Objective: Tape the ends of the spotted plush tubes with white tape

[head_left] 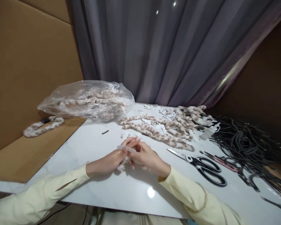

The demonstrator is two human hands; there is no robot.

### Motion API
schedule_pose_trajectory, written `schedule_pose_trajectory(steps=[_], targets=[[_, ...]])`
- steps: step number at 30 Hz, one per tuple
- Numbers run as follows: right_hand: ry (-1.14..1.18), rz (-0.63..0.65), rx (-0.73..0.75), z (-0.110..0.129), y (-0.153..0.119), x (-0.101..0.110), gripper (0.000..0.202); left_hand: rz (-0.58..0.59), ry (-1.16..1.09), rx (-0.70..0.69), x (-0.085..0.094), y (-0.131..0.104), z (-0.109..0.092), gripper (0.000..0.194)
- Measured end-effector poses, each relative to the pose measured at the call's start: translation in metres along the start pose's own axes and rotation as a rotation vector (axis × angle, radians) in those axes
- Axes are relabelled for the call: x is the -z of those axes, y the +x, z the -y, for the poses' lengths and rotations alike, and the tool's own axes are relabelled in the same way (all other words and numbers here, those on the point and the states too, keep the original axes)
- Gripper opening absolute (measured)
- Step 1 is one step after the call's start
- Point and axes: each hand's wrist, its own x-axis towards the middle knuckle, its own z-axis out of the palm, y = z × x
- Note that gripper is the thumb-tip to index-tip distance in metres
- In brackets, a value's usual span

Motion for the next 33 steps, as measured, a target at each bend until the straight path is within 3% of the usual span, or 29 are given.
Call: schedule_pose_trajectory(steps=[3, 6, 10, 13, 18, 21, 26, 33], targets=[[-0.311, -0.171, 0.212, -0.003, -0.002, -0.007, 0.012, 0.061, 0.018, -0.034, 0.002, -0.001, 0.004, 0.052], [-0.425, -0.286, 0.328, -0.007, -0.004, -0.009, 0.009, 0.105, 0.038, -0.011, 0.003, -0.003, 0.004, 0.05], [-0.451, -0.254, 0.39, -0.009, -0.006, -0.004, 0.026, 0.081, -0.047, 0.054, 0.001, -0.003, 0.0, 0.063], [-0.481, -0.267, 0.369, -0.006, -0.008, 0.0, 0.021, -0.131, -0.113, 0.034, 0.0, -0.001, -0.001, 0.066], [-0.378, -0.32, 0.275, -0.004, -0.006, 0.003, 0.016, -0.378, 0.017, 0.015, 0.004, 0.002, -0.001, 0.017], [-0.223, -0.319, 0.183, -0.008, -0.002, 0.005, 0.022, -0.478, 0.051, -0.027, 0.006, 0.003, 0.001, 0.012], [-0.042, -0.194, 0.104, -0.01, 0.001, 0.015, 0.028, -0.536, 0.095, -0.057, 0.008, 0.006, 0.005, 0.009], [0.0, -0.121, 0.038, 0.0, -0.004, 0.017, 0.024, -0.563, 0.256, -0.085, 0.007, 0.005, 0.008, 0.011]])
